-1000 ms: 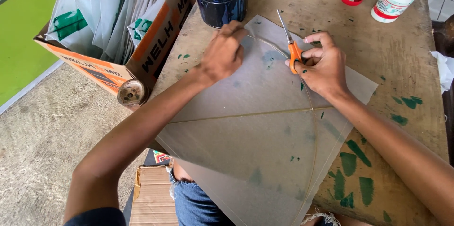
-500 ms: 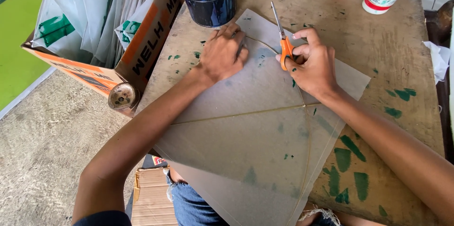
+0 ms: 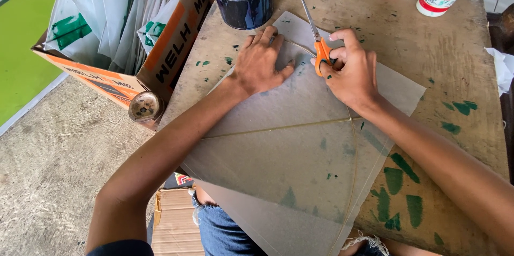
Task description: Trimming excess paper from a kite frame using scissors.
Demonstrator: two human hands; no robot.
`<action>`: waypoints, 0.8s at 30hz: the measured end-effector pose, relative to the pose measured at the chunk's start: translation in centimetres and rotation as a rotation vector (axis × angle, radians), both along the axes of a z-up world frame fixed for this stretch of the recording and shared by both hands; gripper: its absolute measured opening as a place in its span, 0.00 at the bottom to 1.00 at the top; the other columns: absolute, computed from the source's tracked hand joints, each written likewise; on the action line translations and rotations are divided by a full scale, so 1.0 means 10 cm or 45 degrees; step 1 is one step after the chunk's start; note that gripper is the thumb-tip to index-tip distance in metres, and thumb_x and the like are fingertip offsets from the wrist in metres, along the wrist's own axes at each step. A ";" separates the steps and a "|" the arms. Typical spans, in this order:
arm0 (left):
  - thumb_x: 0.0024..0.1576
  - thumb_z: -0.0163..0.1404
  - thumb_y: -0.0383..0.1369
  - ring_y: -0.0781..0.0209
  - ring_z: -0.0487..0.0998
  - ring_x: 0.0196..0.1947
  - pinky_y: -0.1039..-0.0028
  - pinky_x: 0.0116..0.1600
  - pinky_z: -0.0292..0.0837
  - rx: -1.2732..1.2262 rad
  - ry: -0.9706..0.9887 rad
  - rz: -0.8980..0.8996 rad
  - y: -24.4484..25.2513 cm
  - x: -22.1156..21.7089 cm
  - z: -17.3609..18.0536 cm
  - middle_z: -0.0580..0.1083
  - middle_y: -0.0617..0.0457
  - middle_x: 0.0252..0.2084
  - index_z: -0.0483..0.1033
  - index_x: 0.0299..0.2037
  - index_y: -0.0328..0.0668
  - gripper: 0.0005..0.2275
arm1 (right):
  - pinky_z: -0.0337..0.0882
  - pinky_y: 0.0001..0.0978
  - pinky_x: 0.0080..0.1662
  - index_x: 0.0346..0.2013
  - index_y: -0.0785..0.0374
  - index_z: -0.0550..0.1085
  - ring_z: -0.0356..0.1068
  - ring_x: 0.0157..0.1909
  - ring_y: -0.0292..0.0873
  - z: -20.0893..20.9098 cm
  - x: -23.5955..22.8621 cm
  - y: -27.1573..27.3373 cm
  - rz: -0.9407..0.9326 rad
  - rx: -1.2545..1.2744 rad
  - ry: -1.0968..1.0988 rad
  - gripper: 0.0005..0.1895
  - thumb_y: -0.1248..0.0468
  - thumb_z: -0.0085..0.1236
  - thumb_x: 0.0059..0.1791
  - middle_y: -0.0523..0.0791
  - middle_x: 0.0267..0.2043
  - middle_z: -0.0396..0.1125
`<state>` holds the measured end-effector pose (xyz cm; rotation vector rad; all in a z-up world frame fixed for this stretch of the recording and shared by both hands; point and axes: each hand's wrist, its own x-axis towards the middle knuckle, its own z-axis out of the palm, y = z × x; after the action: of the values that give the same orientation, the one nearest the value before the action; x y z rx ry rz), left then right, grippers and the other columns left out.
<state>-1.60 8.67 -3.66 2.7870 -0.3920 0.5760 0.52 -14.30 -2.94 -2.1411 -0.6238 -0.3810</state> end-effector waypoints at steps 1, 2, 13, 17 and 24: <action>0.54 0.53 0.50 0.45 0.73 0.57 0.58 0.61 0.64 0.001 0.000 0.002 0.00 0.00 0.00 0.68 0.45 0.56 0.76 0.50 0.37 0.24 | 0.70 0.40 0.28 0.53 0.66 0.69 0.72 0.24 0.48 0.01 -0.01 0.02 0.002 0.001 0.000 0.23 0.68 0.70 0.47 0.59 0.35 0.74; 0.54 0.53 0.50 0.46 0.73 0.58 0.58 0.61 0.64 -0.015 -0.010 0.004 0.00 0.00 -0.01 0.68 0.45 0.56 0.75 0.52 0.36 0.25 | 0.70 0.39 0.29 0.53 0.65 0.69 0.72 0.24 0.48 0.02 -0.02 0.05 0.005 0.000 -0.011 0.23 0.67 0.70 0.47 0.57 0.34 0.74; 0.55 0.54 0.50 0.44 0.72 0.62 0.56 0.65 0.62 -0.045 -0.021 0.018 0.00 0.00 -0.07 0.69 0.42 0.60 0.72 0.60 0.31 0.31 | 0.71 0.38 0.32 0.53 0.61 0.69 0.72 0.27 0.46 -0.05 0.13 0.16 -0.065 -0.003 -0.051 0.22 0.66 0.70 0.47 0.56 0.37 0.76; 0.60 0.42 0.55 0.42 0.69 0.63 0.56 0.65 0.58 0.085 -0.034 -0.023 0.04 0.06 -0.15 0.64 0.37 0.68 0.66 0.64 0.30 0.34 | 0.69 0.32 0.34 0.47 0.59 0.67 0.70 0.25 0.38 0.09 0.10 0.23 -0.068 -0.002 -0.068 0.21 0.57 0.70 0.50 0.43 0.34 0.79; 0.59 0.43 0.53 0.42 0.67 0.66 0.56 0.66 0.55 0.060 0.034 -0.046 0.06 0.07 -0.15 0.63 0.38 0.70 0.68 0.64 0.34 0.32 | 0.66 0.39 0.35 0.52 0.53 0.65 0.72 0.31 0.45 0.15 0.13 0.21 -0.118 -0.123 0.133 0.23 0.49 0.63 0.51 0.44 0.37 0.79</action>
<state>-0.89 9.25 -5.20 2.8231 -0.4551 0.5271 1.82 -12.19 -1.44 -2.2723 -0.4933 -0.2918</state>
